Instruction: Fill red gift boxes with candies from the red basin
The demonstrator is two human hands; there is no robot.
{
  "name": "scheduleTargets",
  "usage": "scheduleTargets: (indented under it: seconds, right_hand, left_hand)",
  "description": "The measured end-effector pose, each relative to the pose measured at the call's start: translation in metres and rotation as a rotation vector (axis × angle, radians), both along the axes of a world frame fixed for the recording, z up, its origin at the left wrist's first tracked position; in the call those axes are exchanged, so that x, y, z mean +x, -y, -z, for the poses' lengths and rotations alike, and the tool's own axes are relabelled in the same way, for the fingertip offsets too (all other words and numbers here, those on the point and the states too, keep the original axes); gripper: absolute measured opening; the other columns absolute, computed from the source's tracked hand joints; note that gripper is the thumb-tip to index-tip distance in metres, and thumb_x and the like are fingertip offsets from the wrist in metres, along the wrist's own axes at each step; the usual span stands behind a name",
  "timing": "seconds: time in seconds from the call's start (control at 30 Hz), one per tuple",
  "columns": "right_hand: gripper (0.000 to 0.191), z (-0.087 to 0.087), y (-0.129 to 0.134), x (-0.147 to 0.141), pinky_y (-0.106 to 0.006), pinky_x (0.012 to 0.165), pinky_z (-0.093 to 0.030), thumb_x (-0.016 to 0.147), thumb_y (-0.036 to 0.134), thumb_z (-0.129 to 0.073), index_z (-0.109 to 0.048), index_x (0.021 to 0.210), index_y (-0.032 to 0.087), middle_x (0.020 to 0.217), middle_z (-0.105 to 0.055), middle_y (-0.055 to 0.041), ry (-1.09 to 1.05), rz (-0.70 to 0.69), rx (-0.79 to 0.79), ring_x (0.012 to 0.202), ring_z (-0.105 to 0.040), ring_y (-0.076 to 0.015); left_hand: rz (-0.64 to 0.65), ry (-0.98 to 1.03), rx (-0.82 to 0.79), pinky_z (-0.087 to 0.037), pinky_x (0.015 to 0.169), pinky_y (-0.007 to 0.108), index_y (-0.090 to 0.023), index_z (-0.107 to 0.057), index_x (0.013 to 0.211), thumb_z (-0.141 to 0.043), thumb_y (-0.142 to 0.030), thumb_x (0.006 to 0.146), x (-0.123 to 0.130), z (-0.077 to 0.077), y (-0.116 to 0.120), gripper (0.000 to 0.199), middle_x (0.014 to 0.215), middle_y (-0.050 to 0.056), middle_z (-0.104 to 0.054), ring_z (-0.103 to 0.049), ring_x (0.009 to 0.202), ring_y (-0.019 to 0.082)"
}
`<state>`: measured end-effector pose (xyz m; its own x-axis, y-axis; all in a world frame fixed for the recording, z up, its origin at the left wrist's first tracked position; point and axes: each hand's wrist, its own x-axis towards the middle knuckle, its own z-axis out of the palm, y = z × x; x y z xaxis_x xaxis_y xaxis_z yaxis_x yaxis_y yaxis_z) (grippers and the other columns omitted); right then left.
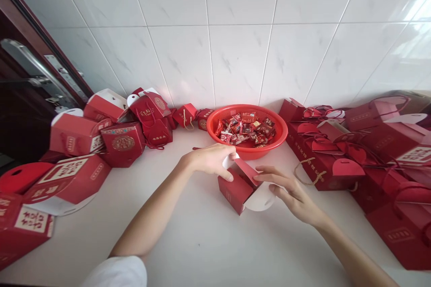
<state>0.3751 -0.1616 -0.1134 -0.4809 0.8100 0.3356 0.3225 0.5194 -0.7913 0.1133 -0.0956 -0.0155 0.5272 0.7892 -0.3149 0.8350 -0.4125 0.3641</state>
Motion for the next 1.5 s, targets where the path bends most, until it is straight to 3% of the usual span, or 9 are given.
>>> scheduleTargets:
  seconds: [0.33, 0.53, 0.73, 0.93, 1.03, 1.17, 1.23, 1.33, 1.5]
  right_hand:
    - [0.039, 0.000, 0.002, -0.002, -0.039, 0.101, -0.050, 0.103, 0.037, -0.036, -0.071, 0.118, 0.030, 0.143, -0.055, -0.0072, 0.061, -0.014, -0.053, 0.127, -0.057, -0.0271]
    - [0.040, 0.002, 0.002, -0.004, -0.041, 0.100, -0.049, 0.102, 0.039, -0.035, -0.071, 0.116, 0.029, 0.141, -0.056, -0.0081, 0.046, -0.002, -0.086, 0.126, -0.057, -0.0283]
    - [0.044, 0.004, 0.001, -0.004, -0.044, 0.104, -0.047, 0.102, 0.049, -0.036, -0.071, 0.118, 0.028, 0.140, -0.057, -0.0089, -0.020, 0.010, -0.119, 0.128, -0.055, -0.0297]
    - [0.048, 0.004, -0.001, -0.002, -0.047, 0.099, -0.052, 0.097, 0.056, -0.049, -0.056, 0.135, 0.028, 0.134, -0.061, -0.0108, -0.112, 0.006, -0.090, 0.114, -0.063, -0.0277]
    - [0.043, 0.006, -0.001, -0.005, -0.046, 0.097, -0.054, 0.096, 0.052, -0.055, -0.055, 0.131, 0.027, 0.132, -0.062, -0.0106, -0.103, 0.088, -0.085, 0.110, -0.064, -0.0258]
    - [0.040, 0.013, -0.003, -0.010, -0.046, 0.094, -0.056, 0.094, 0.050, -0.058, -0.056, 0.125, 0.025, 0.126, -0.064, -0.0116, -0.088, 0.188, -0.047, 0.104, -0.067, -0.0250]
    - [0.041, 0.016, -0.003, -0.014, -0.045, 0.091, -0.057, 0.094, 0.052, -0.058, -0.056, 0.123, 0.024, 0.122, -0.065, -0.0117, -0.083, 0.236, -0.042, 0.100, -0.068, -0.0245]
    - [0.041, 0.019, -0.002, -0.019, -0.043, 0.086, -0.059, 0.094, 0.054, -0.056, -0.056, 0.120, 0.023, 0.119, -0.066, -0.0119, -0.073, 0.283, -0.079, 0.095, -0.069, -0.0233]
    - [0.040, 0.020, 0.000, -0.024, -0.042, 0.087, -0.059, 0.097, 0.053, -0.050, -0.053, 0.122, 0.022, 0.123, -0.064, -0.0130, -0.083, 0.242, -0.075, 0.098, -0.069, -0.0231]
  left_hand:
    - [0.011, -0.001, 0.054, -0.040, 0.069, 0.027, -0.026, -0.057, 0.100, -0.073, -0.042, 0.070, 0.000, 0.000, 0.002, 0.038, 0.110, 0.002, -0.060, -0.056, 0.100, 0.023]
    - [0.073, 0.007, 0.082, -0.039, 0.067, 0.027, -0.023, -0.058, 0.089, -0.065, -0.048, 0.081, 0.010, 0.009, 0.004, 0.027, 0.101, 0.003, -0.063, -0.059, 0.090, 0.022]
    - [0.103, -0.065, 0.156, -0.038, 0.068, 0.029, -0.021, -0.059, 0.093, -0.063, -0.038, 0.085, 0.025, 0.014, 0.011, 0.019, 0.103, 0.005, -0.066, -0.062, 0.092, 0.023]
    - [0.102, 0.007, 0.227, -0.043, 0.074, 0.031, -0.024, -0.053, 0.123, -0.064, -0.039, 0.085, 0.019, 0.008, 0.017, 0.042, 0.120, 0.007, -0.066, -0.063, 0.106, 0.028]
    - [0.044, 0.090, 0.259, -0.044, 0.077, 0.032, -0.024, -0.052, 0.126, -0.054, -0.050, 0.091, 0.017, 0.002, 0.022, 0.043, 0.122, 0.008, -0.066, -0.063, 0.110, 0.029]
    - [0.042, 0.191, 0.201, -0.044, 0.076, 0.032, -0.022, -0.057, 0.118, -0.035, -0.062, 0.097, 0.019, -0.006, 0.030, 0.050, 0.105, 0.006, -0.071, -0.066, 0.097, 0.025]
    - [0.067, 0.182, 0.142, -0.043, 0.072, 0.031, -0.022, -0.062, 0.106, -0.041, -0.066, 0.094, 0.022, -0.007, 0.034, 0.050, 0.100, 0.005, -0.071, -0.066, 0.090, 0.024]
    - [0.103, 0.111, 0.124, -0.042, 0.071, 0.030, -0.022, -0.063, 0.092, -0.053, -0.055, 0.090, 0.026, -0.002, 0.035, 0.035, 0.097, 0.005, -0.069, -0.064, 0.090, 0.024]
    - [0.038, 0.069, 0.132, -0.043, 0.077, 0.032, -0.023, -0.062, 0.103, -0.061, -0.048, 0.083, 0.024, 0.010, 0.031, 0.032, 0.106, 0.006, -0.060, -0.059, 0.102, 0.026]
